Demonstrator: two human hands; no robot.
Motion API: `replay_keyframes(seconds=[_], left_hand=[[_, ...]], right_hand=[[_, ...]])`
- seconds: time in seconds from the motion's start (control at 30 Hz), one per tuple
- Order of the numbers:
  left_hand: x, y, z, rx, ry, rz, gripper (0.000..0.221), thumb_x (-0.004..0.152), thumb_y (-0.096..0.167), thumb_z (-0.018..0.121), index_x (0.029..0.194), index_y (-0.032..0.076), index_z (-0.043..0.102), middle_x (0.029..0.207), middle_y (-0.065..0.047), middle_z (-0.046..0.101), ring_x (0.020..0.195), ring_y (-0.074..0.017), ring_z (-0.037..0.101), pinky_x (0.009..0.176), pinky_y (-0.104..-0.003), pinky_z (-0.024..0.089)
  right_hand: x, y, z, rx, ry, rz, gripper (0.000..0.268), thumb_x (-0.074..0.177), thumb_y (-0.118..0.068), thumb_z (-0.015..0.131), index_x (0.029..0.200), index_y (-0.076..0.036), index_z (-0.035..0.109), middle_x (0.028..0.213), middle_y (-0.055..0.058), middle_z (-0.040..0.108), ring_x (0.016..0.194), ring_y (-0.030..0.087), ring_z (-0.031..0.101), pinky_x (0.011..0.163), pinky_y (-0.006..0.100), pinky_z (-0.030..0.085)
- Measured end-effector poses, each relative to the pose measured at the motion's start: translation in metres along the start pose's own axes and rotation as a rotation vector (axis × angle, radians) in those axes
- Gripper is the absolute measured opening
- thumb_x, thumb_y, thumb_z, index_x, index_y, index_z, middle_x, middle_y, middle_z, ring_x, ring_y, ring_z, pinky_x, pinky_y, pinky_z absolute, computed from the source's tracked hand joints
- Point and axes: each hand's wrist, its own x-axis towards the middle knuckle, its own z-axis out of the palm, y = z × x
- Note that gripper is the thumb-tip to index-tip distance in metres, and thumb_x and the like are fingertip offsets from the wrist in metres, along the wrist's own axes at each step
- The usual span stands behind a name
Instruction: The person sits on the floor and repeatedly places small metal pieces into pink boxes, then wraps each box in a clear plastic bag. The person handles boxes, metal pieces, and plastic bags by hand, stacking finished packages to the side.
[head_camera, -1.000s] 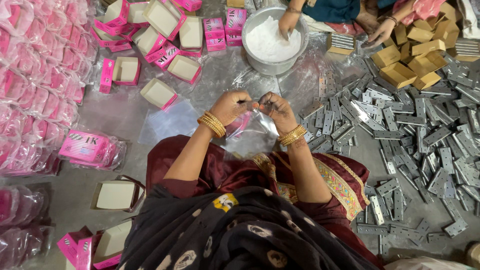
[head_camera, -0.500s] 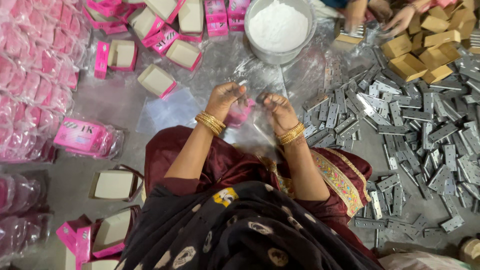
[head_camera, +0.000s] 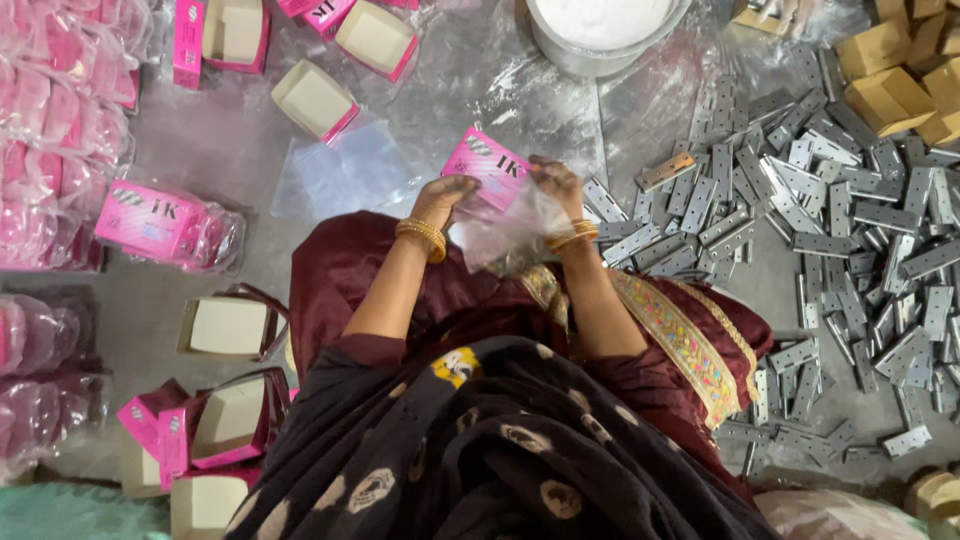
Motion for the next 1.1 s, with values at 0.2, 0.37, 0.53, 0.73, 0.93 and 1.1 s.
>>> replay_keyframes(seconds=[0.2, 0.37, 0.53, 0.73, 0.93, 1.1], left_hand=[[0.032, 0.003, -0.011, 0.04, 0.25, -0.108, 0.016, 0.09, 0.017, 0.078, 0.101, 0.005, 0.077, 0.092, -0.002, 0.073, 0.075, -0.0139, 0.061, 0.068, -0.03, 0.049], [0.057, 0.031, -0.01, 0.134, 0.031, 0.021, 0.01, 0.092, 0.01, 0.076, 0.099, 0.004, 0.076, 0.094, -0.003, 0.075, 0.08, -0.0114, 0.067, 0.076, -0.027, 0.056], [0.067, 0.036, -0.008, 0.282, 0.293, 0.058, 0.013, 0.093, 0.007, 0.065, 0.096, 0.006, 0.078, 0.09, -0.003, 0.073, 0.072, -0.0124, 0.06, 0.064, -0.029, 0.05], [0.095, 0.027, -0.008, 0.781, 0.461, 0.224, 0.016, 0.089, 0.007, 0.062, 0.098, 0.006, 0.075, 0.091, -0.009, 0.072, 0.073, -0.0192, 0.062, 0.066, -0.033, 0.051], [0.109, 0.049, 0.013, 0.707, 0.319, 0.423, 0.019, 0.084, 0.004, 0.063, 0.102, 0.004, 0.07, 0.092, -0.009, 0.07, 0.076, -0.0196, 0.064, 0.07, -0.033, 0.053], [0.088, 0.061, 0.027, 0.694, 0.309, 0.49, 0.024, 0.085, -0.001, 0.055, 0.104, 0.003, 0.068, 0.094, -0.006, 0.071, 0.079, -0.0168, 0.064, 0.074, -0.031, 0.055]], right_hand=[[-0.021, 0.031, -0.003, -0.597, 0.107, 0.121, 0.015, 0.093, 0.0, 0.069, 0.107, 0.004, 0.073, 0.102, 0.012, 0.074, 0.085, 0.015, 0.069, 0.078, 0.029, 0.059], [-0.035, 0.008, 0.031, -0.828, 0.187, 0.044, 0.014, 0.09, -0.007, 0.074, 0.1, 0.003, 0.075, 0.092, 0.008, 0.071, 0.077, 0.014, 0.067, 0.066, 0.028, 0.054], [0.017, -0.013, 0.05, -0.101, 0.316, 0.479, 0.021, 0.095, -0.022, 0.064, 0.085, -0.006, 0.073, 0.074, 0.004, 0.065, 0.057, 0.015, 0.053, 0.046, 0.032, 0.038], [0.058, -0.012, 0.06, -0.942, 0.14, 0.275, 0.031, 0.095, -0.024, 0.07, 0.075, -0.002, 0.065, 0.061, 0.008, 0.059, 0.054, 0.011, 0.048, 0.055, 0.032, 0.042], [0.074, 0.005, 0.039, -0.514, 0.222, 0.032, 0.019, 0.093, -0.007, 0.066, 0.075, -0.001, 0.065, 0.07, -0.002, 0.058, 0.063, 0.007, 0.047, 0.057, 0.028, 0.04], [0.062, 0.023, 0.004, -0.239, 0.291, 0.063, 0.024, 0.096, -0.003, 0.058, 0.073, -0.007, 0.062, 0.069, -0.004, 0.058, 0.058, 0.007, 0.046, 0.054, 0.025, 0.038]])
